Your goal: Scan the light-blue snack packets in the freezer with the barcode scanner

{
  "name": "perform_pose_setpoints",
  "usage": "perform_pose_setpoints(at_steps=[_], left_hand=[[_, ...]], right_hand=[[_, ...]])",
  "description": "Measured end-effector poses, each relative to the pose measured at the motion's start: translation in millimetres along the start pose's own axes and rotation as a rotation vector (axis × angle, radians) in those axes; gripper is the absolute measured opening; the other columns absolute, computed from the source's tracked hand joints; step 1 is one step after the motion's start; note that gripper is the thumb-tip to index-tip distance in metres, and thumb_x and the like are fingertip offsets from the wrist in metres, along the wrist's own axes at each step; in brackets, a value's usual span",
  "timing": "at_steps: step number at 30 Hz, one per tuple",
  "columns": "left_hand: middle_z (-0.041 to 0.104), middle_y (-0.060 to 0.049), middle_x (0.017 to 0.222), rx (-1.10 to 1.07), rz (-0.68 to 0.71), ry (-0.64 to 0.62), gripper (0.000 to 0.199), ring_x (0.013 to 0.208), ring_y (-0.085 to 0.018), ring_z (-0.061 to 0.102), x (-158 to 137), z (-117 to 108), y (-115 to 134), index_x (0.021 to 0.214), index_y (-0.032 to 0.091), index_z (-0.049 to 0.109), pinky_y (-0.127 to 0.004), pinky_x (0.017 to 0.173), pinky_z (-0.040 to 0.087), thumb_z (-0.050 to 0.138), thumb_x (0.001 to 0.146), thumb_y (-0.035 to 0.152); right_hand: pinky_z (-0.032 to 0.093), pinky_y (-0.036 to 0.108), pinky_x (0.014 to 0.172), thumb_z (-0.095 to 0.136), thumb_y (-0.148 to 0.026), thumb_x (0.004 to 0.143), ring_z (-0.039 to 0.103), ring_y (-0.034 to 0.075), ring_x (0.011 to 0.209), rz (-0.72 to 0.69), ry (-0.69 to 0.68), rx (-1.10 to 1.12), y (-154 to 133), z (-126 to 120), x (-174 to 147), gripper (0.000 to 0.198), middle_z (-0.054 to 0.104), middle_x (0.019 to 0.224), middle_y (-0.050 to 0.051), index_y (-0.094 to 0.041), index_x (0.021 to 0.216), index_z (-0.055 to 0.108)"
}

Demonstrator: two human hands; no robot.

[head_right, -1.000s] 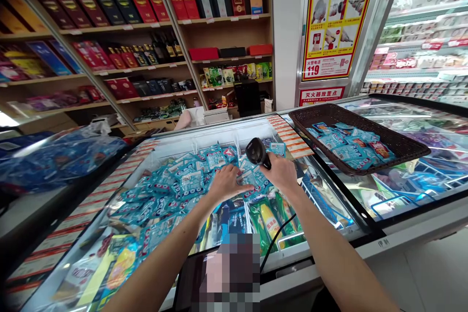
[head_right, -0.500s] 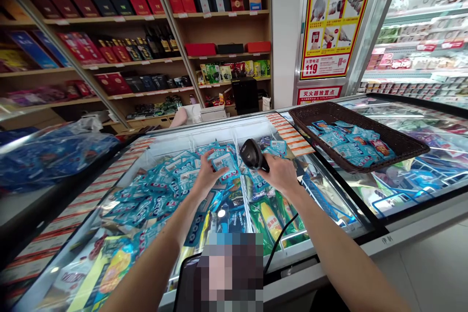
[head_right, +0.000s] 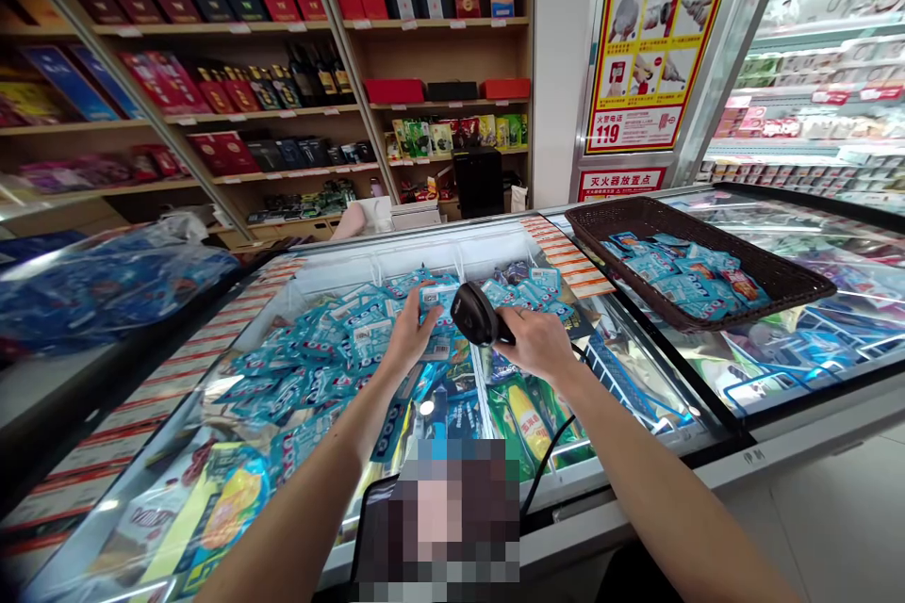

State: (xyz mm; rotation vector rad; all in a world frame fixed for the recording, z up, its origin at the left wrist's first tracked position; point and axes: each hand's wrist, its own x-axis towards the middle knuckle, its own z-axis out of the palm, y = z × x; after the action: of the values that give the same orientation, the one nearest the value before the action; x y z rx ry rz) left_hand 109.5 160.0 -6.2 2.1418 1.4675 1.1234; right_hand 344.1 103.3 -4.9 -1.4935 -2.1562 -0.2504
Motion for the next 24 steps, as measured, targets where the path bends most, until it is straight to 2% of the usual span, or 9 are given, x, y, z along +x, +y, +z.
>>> perform_pose_setpoints(at_steps=[4,7,10,12,19,24], left_hand=[[0.053,-0.006,0.111,-0.09,0.003,-0.059,0.061,0.074,-0.012,0.052,1,2,-6,0.14,0.025,0.018,-0.026,0.066,0.042,0.043,0.085,0.036],[0.048,-0.008,0.127,-0.118,0.031,-0.033,0.062,0.09,-0.015,0.055,3,5,-13,0.139,0.024,0.021,-0.028,0.076,0.044,0.046,0.082,0.032],[0.055,-0.008,0.117,-0.031,-0.002,0.092,0.046,0.1,-0.019,0.054,5,7,-18,0.126,0.02,0.041,-0.031,0.085,0.042,0.048,0.081,0.031],[0.059,-0.007,0.105,0.014,-0.038,0.136,0.035,0.096,-0.02,0.055,6,6,-20,0.114,0.019,0.05,-0.032,0.082,0.042,0.048,0.082,0.034],[0.06,-0.004,0.081,0.16,-0.035,0.173,0.029,0.074,-0.018,0.055,4,8,-20,0.103,0.018,0.053,-0.028,0.065,0.039,0.048,0.083,0.038],[0.059,-0.004,0.079,0.183,0.005,0.173,0.029,0.071,-0.017,0.056,3,10,-20,0.104,0.017,0.054,-0.027,0.063,0.039,0.047,0.084,0.037]], right_hand=[[0.039,0.027,0.067,0.053,-0.039,0.079,0.062,0.021,0.08,-0.026,0.02,0.007,-1,-1,-2,0.036,0.067,0.088,0.006,-0.021,0.11,0.058],[0.039,0.027,0.065,0.053,-0.039,0.079,0.062,0.021,0.078,-0.047,0.036,-0.002,-1,0,-2,0.037,0.067,0.087,0.006,-0.021,0.11,0.058],[0.038,0.026,0.064,0.052,-0.04,0.081,0.061,0.02,0.075,-0.08,0.042,-0.018,-1,1,-2,0.036,0.067,0.086,0.006,-0.021,0.11,0.058],[0.037,0.026,0.063,0.051,-0.04,0.082,0.061,0.019,0.074,-0.109,0.056,-0.02,-2,1,-2,0.035,0.067,0.086,0.006,-0.02,0.11,0.058],[0.035,0.025,0.059,0.051,-0.038,0.083,0.061,0.017,0.071,-0.188,0.117,-0.02,-6,4,-3,0.031,0.067,0.086,0.005,-0.019,0.106,0.057],[0.034,0.026,0.058,0.05,-0.038,0.083,0.061,0.017,0.073,-0.192,0.111,-0.015,-10,1,-4,0.029,0.067,0.088,0.004,-0.019,0.105,0.056]])
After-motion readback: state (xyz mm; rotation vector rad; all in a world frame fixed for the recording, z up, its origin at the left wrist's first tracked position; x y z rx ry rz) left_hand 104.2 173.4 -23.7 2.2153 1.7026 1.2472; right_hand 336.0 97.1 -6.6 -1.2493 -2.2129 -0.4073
